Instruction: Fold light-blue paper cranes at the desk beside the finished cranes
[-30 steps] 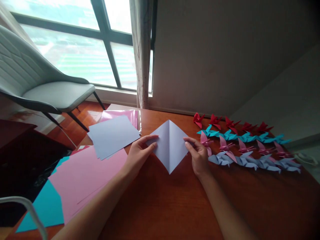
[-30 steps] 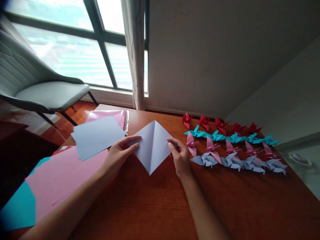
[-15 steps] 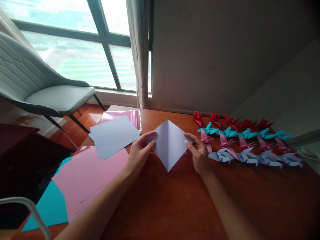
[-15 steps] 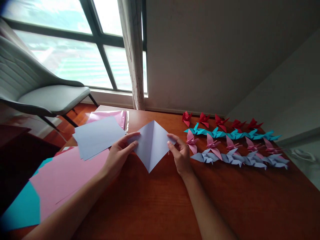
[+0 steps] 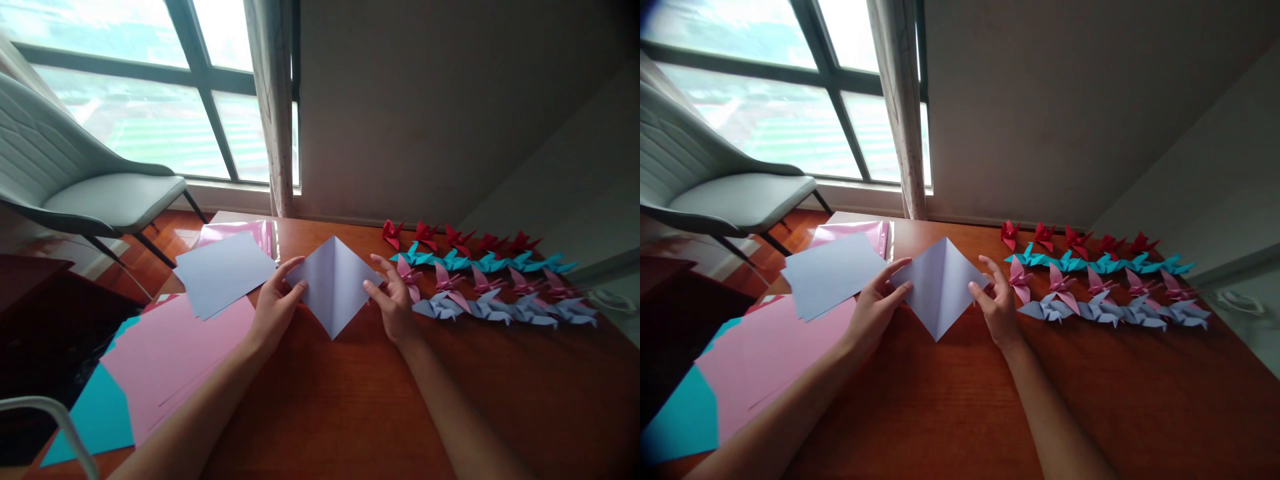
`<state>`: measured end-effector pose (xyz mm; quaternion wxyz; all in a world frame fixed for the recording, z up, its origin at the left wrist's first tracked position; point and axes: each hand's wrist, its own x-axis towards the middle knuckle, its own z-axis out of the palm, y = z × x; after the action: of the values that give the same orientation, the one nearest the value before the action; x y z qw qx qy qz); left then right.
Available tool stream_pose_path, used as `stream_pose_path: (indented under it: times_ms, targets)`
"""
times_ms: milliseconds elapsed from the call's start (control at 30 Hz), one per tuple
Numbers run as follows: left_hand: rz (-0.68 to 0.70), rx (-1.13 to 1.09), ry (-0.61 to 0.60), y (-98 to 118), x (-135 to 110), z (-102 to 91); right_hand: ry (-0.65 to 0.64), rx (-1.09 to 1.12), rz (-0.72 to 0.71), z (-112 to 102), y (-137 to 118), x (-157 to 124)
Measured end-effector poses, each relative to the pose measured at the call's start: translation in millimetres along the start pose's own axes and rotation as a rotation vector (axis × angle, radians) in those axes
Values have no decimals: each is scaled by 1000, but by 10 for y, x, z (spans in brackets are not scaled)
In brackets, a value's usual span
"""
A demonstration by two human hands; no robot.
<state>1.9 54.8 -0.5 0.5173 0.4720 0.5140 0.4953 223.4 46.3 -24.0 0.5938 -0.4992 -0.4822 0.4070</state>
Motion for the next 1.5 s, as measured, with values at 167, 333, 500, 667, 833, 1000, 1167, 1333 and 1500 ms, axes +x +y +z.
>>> stream_pose_path:
  times_ms: [167,333,500,667,833,1000,1167,1333,1500]
  targets:
    - [17,10,46,3,36,-32,37,84,90,-9,30,36]
    - [-23,-20,63,13,75,-53,54,75,99,-8,29,54]
    - [-62,-137,27,32,73,-48,91,72,104,-14,38,63]
    - [-86,-202,-13,23,78,-65,112,137,129,-25,76,79]
    - [-202,-355,-74,5,91,-92,116,306,228,-38,48,75]
    - [-323,-533,-29,74,85,-75,18,364,267,-65,-6,59]
    - [-363,-599,-39,109,84,-52,-18,418,278,-70,-25,60]
    - [-329,-558,-14,46,90,-65,-63,327,245,-34,-94,31]
    - [-251,-440,-26,12,81,-85,-122,198,96,-53,-75,15]
